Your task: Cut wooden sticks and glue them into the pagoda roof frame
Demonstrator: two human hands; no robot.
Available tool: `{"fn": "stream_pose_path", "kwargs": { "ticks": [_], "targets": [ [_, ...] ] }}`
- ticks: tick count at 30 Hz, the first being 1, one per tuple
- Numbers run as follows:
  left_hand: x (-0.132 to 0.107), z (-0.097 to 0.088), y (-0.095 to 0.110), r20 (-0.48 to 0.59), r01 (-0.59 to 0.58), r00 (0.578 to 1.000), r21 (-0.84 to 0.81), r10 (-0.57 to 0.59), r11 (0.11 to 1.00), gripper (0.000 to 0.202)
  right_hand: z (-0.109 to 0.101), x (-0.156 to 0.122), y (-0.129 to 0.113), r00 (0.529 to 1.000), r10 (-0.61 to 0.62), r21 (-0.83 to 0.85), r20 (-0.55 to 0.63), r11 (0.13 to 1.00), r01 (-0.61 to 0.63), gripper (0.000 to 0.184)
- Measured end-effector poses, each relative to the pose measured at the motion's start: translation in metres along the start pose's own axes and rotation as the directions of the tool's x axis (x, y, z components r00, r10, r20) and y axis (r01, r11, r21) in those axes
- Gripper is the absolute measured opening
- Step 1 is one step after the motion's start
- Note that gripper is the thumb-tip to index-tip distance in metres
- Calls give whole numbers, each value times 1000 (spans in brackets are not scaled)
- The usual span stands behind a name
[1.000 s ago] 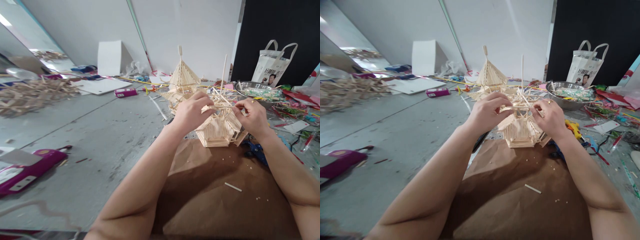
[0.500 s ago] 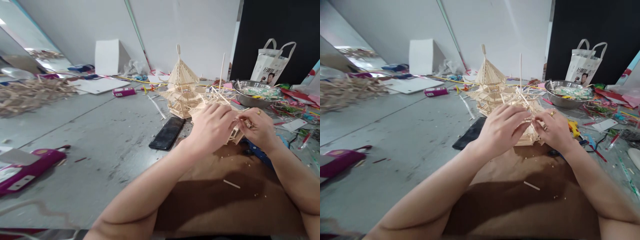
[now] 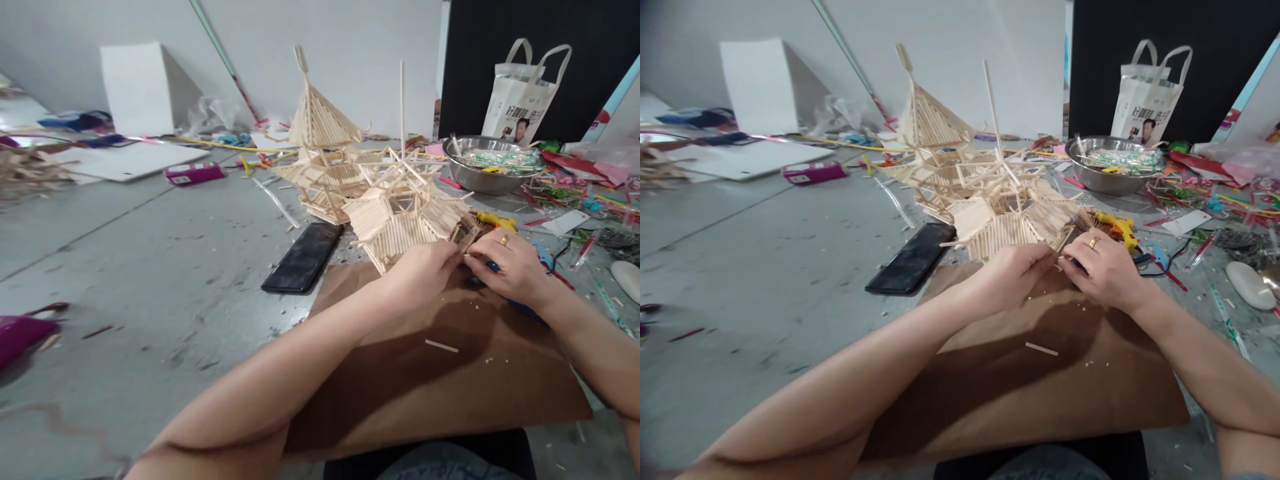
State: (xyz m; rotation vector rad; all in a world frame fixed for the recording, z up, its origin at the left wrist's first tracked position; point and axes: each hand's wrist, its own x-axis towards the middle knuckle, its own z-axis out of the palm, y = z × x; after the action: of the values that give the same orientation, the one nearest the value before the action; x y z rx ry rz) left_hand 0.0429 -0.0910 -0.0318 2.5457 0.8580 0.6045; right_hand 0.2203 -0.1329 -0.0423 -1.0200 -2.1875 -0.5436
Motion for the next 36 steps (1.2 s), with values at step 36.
{"fn": "stream_pose_path", "kwargs": {
  "ticks": [36],
  "targets": [
    [6, 53, -11, 151, 290, 950, -745, -273, 600, 27, -19, -44, 39, 382, 413, -259, 827, 882, -394, 17]
  ]
}}
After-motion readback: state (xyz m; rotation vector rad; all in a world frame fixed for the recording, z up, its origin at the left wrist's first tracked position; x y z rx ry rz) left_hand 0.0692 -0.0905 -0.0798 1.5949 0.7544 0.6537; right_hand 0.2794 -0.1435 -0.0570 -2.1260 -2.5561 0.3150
